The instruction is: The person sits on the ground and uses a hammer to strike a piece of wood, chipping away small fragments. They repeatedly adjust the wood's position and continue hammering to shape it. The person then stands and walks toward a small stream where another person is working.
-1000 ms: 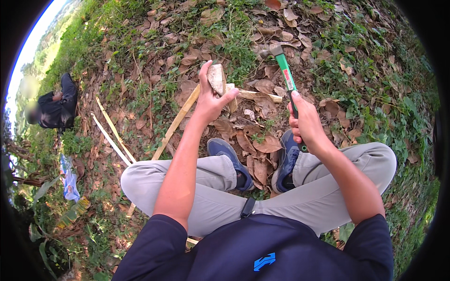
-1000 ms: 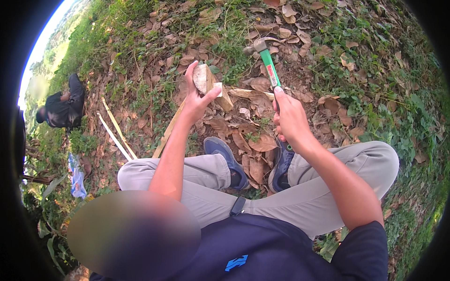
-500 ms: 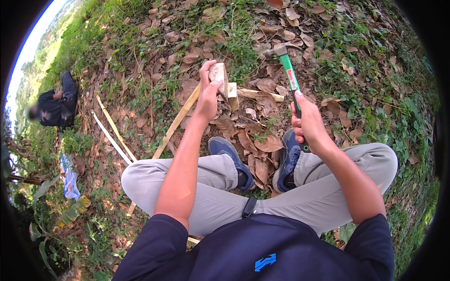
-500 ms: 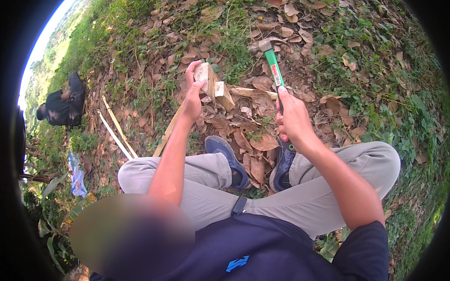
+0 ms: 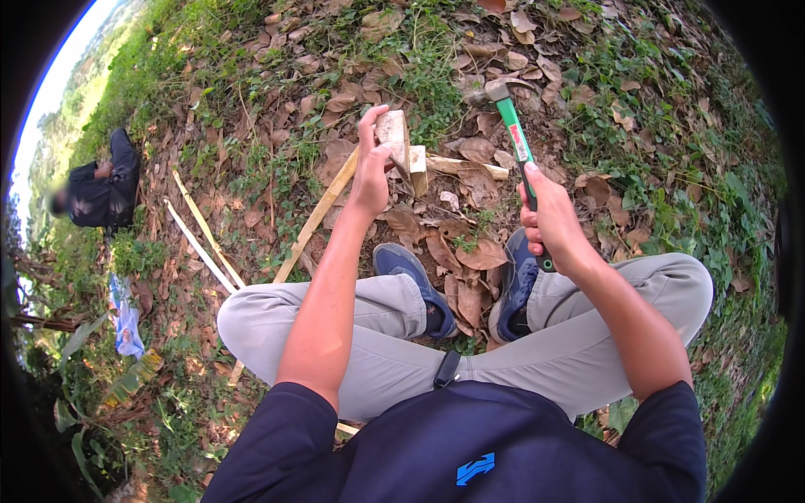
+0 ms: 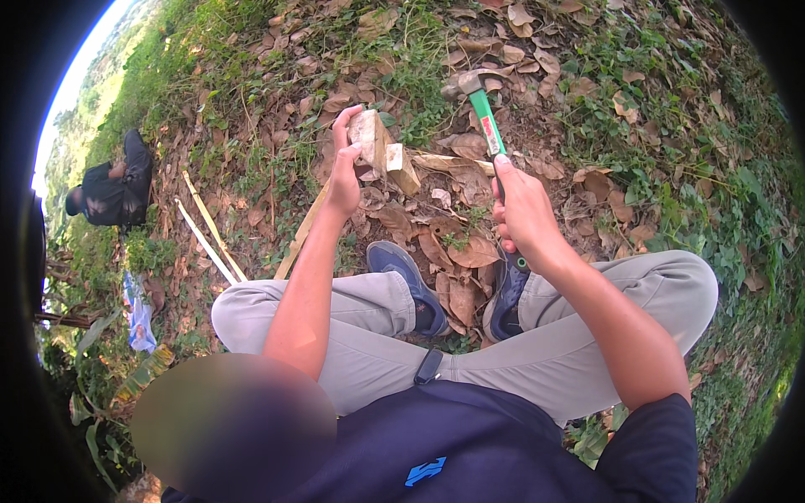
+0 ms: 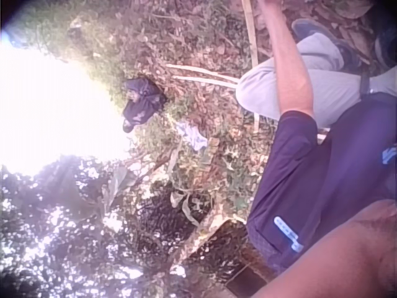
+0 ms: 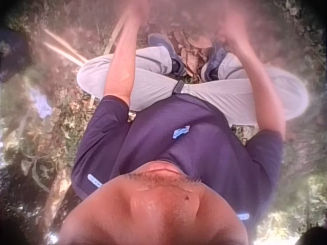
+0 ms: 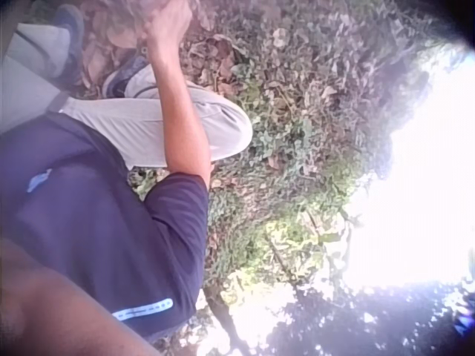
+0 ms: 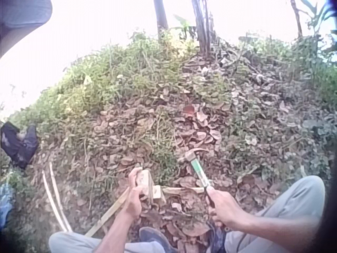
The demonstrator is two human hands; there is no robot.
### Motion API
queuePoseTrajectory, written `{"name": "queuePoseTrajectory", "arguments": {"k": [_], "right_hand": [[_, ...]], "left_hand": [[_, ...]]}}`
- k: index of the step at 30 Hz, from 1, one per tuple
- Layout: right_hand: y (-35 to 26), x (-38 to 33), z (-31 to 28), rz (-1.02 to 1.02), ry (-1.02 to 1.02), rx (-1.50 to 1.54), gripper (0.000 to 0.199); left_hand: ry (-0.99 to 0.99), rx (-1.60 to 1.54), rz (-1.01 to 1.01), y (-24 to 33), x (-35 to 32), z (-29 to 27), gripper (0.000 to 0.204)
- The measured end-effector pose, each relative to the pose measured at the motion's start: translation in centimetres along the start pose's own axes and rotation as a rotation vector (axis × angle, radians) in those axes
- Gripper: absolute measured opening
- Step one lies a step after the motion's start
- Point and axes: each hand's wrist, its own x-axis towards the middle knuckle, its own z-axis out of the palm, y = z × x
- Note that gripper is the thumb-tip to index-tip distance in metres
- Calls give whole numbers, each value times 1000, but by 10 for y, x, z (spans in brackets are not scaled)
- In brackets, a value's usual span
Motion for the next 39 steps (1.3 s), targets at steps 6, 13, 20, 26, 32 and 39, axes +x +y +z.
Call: {"name": "queuePoseTrajectory", "arguments": {"k": [6, 13, 20, 26, 32, 39], "right_hand": [[1, 1, 1, 13, 4, -4, 44], [2, 1, 0, 16, -2, -20, 45], [3, 1, 0, 26, -4, -39, 46], [4, 2, 2, 46, -6, -81, 46], [13, 7, 2, -45, 11, -271, 48], [24, 13, 3, -331, 36, -603, 53]], "left_hand": [[-25, 113, 77, -8, 2, -4, 65], [-52, 110, 48, 0, 0, 1, 71], [-25, 153, 78, 1, 1, 3, 68], [29, 85, 33, -3, 4, -2, 60], [75, 142, 92, -11, 6, -5, 53], [89, 200, 85, -9, 7, -3, 48]]}}
